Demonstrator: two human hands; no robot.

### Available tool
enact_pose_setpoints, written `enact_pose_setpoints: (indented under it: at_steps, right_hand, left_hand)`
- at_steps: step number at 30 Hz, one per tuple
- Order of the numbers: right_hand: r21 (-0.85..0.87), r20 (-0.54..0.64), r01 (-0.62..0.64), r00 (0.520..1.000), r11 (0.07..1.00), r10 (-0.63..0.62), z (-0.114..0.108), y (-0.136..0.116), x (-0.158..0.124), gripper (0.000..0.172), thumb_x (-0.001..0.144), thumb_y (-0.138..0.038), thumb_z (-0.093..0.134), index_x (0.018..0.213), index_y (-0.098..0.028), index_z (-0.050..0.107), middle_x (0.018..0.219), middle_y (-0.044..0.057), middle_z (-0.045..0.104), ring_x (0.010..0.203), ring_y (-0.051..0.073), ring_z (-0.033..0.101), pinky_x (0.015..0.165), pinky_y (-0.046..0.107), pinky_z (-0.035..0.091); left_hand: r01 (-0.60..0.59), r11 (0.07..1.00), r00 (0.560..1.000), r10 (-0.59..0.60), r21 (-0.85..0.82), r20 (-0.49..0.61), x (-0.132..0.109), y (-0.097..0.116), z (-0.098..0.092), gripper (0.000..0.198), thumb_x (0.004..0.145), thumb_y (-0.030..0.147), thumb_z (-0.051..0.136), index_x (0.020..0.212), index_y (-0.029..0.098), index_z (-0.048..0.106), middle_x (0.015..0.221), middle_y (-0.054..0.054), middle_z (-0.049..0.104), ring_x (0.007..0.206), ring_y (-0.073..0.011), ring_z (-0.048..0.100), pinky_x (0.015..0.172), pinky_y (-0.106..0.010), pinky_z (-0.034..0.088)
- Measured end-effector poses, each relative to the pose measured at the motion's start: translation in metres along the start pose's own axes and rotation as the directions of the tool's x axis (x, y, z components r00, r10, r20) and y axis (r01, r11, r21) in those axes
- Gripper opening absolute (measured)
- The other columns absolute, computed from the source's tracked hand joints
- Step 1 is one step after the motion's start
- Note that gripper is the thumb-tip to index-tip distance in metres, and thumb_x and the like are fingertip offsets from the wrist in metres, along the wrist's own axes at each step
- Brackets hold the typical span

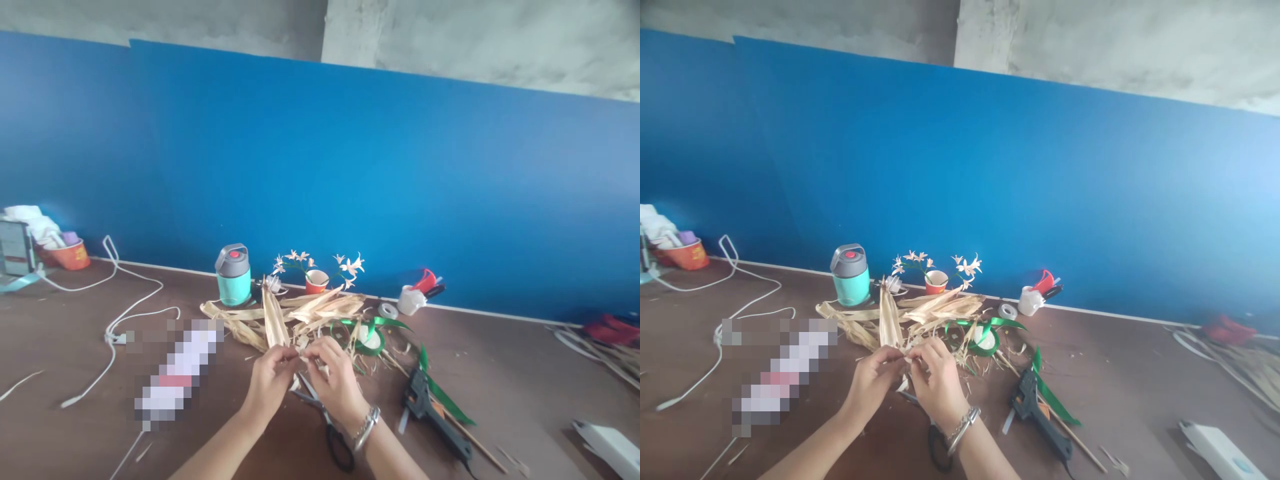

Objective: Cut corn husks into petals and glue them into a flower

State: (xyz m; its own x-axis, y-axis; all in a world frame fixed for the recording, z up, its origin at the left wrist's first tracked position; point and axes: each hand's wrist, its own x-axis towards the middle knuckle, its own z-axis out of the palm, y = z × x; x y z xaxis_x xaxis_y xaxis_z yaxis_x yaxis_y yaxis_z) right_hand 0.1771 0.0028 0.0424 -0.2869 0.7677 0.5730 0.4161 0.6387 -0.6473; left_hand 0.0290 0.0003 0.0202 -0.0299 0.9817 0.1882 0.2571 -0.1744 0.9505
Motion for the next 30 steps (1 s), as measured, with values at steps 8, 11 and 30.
enact_pose_setpoints:
  at_steps: [8, 11, 30]
  right_hand:
    - [0.256, 0.005, -0.38, 0.92, 0.889, 0.392, 0.002, -0.009, 0.004, 0.017, 0.083, -0.026, 0.047, 0.073, -0.016, 0.057, 0.066, 0.0, 0.055, 0.059, 0.012, 0.049, 0.056, 0.022, 0.039]
    - [0.377, 0.103, -0.503, 0.857, 0.778, 0.505, 0.002, -0.011, 0.007, 0.028, 0.081, -0.034, 0.05, 0.06, -0.015, 0.053, 0.055, -0.002, 0.048, 0.053, 0.01, 0.044, 0.051, 0.021, 0.035]
    - [0.528, 0.361, -0.737, 0.645, 0.422, 0.674, -0.004, 0.009, 0.01, 0.033, 0.068, -0.047, 0.067, 0.075, -0.015, 0.062, 0.059, -0.003, 0.054, 0.046, 0.006, 0.042, 0.042, 0.017, 0.026]
  left_hand:
    - [-0.083, 0.995, 0.997, 0.083, 0.059, 0.001, -0.002, -0.003, -0.001, 0.016, 0.077, 0.029, 0.055, 0.069, 0.018, 0.063, 0.067, -0.002, 0.064, 0.062, -0.0162, 0.06, 0.057, -0.023, 0.046]
    - [-0.168, 0.978, 0.986, 0.165, 0.12, 0.031, -0.003, -0.002, -0.002, 0.016, 0.078, 0.027, 0.054, 0.068, 0.019, 0.063, 0.066, -0.002, 0.063, 0.066, -0.0166, 0.061, 0.061, -0.024, 0.047]
    - [-0.013, 0.996, 0.991, 0.025, -0.087, 0.131, 0.005, 0.001, -0.004, 0.013, 0.074, 0.026, 0.058, 0.067, 0.016, 0.063, 0.064, -0.001, 0.063, 0.063, -0.0153, 0.057, 0.061, -0.022, 0.043]
